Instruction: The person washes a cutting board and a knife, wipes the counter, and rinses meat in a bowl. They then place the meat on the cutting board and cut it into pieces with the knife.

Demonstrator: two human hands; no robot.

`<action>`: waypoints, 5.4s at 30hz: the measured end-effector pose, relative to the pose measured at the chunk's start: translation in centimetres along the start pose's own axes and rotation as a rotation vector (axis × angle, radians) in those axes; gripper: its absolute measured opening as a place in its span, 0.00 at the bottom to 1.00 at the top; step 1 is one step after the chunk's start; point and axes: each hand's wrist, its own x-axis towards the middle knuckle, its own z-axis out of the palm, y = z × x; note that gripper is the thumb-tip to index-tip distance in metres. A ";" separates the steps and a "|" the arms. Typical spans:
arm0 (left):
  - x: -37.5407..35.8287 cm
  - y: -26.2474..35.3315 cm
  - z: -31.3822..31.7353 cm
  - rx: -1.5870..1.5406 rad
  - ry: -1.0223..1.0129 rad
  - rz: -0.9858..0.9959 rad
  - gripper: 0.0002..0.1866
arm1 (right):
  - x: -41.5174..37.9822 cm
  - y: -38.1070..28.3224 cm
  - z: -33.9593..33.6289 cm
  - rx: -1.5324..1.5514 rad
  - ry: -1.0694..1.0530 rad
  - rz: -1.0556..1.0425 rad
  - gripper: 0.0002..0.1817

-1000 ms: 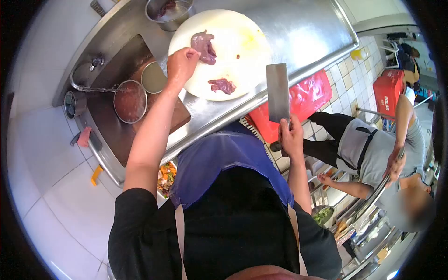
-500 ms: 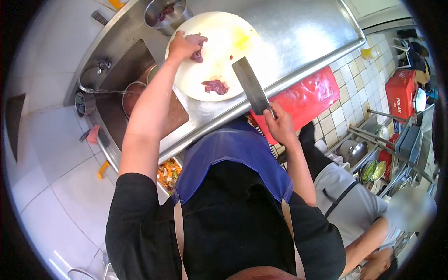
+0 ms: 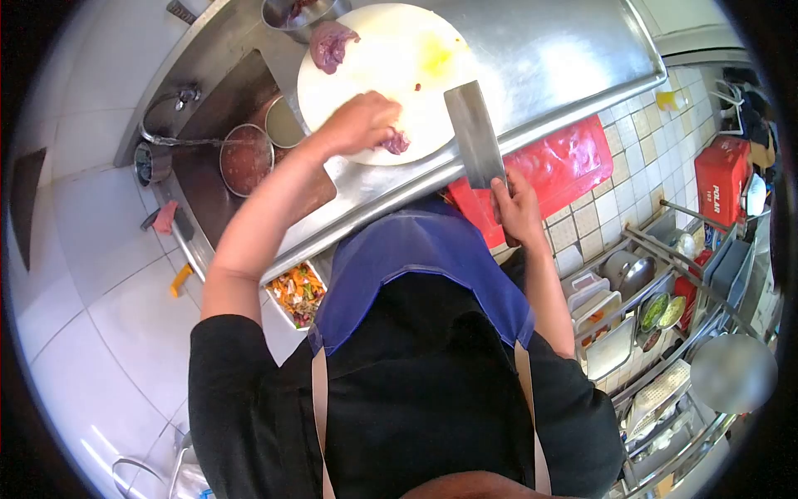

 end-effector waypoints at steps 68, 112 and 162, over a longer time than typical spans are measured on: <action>-1.7 2.5 -3.9 -0.783 -0.062 -0.373 0.08 | 0.3 1.6 4.5 0.366 -0.001 0.070 0.07; 4.1 3.9 5.5 -0.647 0.057 -0.601 0.10 | 4.9 3.1 6.1 -0.224 0.019 -0.124 0.16; -1.1 6.3 7.8 -0.137 0.408 -0.255 0.07 | 4.7 -1.0 8.2 -0.382 0.007 -0.137 0.17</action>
